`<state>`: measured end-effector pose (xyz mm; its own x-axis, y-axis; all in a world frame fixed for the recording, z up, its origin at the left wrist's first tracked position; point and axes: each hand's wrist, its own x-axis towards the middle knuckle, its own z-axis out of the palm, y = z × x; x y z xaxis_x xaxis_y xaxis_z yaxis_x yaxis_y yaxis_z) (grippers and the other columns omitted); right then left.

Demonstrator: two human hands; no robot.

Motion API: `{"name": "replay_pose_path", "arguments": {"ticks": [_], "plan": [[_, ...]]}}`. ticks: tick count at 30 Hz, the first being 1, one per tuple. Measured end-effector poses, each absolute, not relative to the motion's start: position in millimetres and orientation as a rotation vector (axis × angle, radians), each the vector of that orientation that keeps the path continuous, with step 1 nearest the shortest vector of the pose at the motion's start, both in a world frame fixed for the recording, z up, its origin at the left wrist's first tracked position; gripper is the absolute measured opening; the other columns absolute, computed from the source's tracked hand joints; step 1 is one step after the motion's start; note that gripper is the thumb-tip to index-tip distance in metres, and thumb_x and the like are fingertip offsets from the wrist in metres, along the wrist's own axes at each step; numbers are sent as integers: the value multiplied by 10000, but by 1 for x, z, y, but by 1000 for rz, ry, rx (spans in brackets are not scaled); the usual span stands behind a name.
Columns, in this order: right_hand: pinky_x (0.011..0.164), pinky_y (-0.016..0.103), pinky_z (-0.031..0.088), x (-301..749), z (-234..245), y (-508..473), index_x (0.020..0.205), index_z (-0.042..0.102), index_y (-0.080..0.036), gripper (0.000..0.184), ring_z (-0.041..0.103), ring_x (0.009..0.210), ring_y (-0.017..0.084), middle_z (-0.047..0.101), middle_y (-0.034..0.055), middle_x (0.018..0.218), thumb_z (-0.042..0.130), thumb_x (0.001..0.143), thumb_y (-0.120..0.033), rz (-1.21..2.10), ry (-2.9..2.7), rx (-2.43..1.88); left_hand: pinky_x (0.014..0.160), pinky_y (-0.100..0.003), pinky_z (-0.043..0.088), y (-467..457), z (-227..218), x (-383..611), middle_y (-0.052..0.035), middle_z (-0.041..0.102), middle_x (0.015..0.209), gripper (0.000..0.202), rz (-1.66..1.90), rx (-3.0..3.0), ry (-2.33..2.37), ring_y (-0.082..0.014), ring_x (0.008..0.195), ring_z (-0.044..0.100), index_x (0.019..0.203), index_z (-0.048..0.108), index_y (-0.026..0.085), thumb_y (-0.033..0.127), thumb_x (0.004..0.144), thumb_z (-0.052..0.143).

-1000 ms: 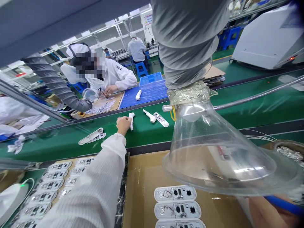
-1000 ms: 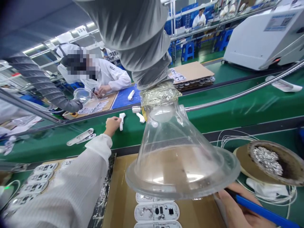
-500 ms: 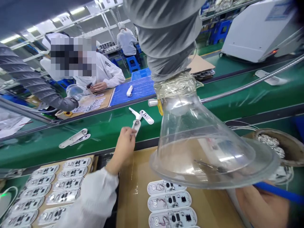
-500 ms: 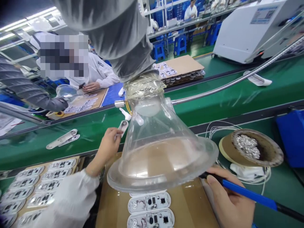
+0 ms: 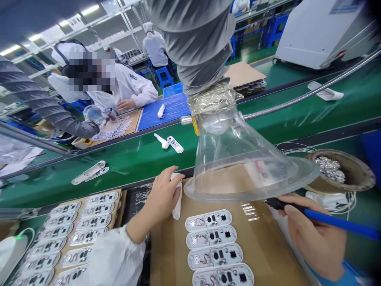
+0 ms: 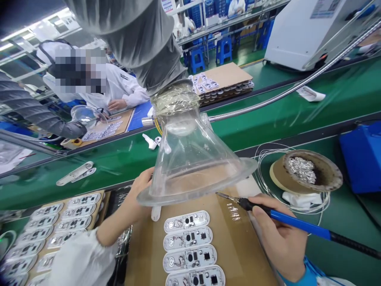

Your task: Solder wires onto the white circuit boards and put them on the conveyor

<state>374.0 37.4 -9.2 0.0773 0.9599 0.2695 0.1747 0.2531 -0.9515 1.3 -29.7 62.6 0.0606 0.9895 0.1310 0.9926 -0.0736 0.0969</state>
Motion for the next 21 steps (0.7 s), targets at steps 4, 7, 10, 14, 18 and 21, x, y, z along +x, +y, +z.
{"name": "replay_pose_path", "arguments": {"ticks": [4,7,10,14,18,21], "plan": [[671,360,602,375,-13,38,935,813,-244,176,751,803,266,781,79,928,781,909,-416,890,-1353,-1159,927,-424,632,8,71,-25,-104,789,1189,260,-106,-2602,-2133,-266,1049,761,969,814,231,178,919,564],[654,357,596,375,-13,38,949,803,-243,158,743,769,252,778,74,936,774,915,-395,895,-1321,-1188,904,-413,643,13,84,-29,-88,815,1134,309,-216,-2579,-2148,-269,1029,774,1010,825,239,250,979,518],[632,353,589,372,-11,39,966,794,-240,146,731,727,236,773,67,912,764,922,-376,916,-1257,-1204,916,-413,638,2,86,-12,-81,812,1133,305,-523,-2431,-2215,-267,1049,764,1071,814,244,318,1013,523],[612,348,581,370,-10,40,957,782,-230,149,704,665,210,761,56,863,769,911,-371,913,-1163,-1191,874,-376,648,-14,63,28,-56,807,1058,263,-678,-2358,-2270,-235,1002,761,1044,803,268,317,1019,546],[607,341,579,368,-10,40,943,776,-224,139,708,677,209,764,60,875,777,901,-357,903,-1136,-1186,972,-431,634,-14,47,53,-51,814,1074,253,-533,-2431,-2287,-265,1083,756,1060,810,294,317,1024,560],[612,341,587,366,-9,39,947,777,-221,136,735,744,233,770,71,908,773,904,-351,917,-1127,-1173,1024,-430,614,-6,48,60,-41,815,1108,265,-508,-2476,-2296,-265,1132,745,1115,803,304,320,1040,549]]}}
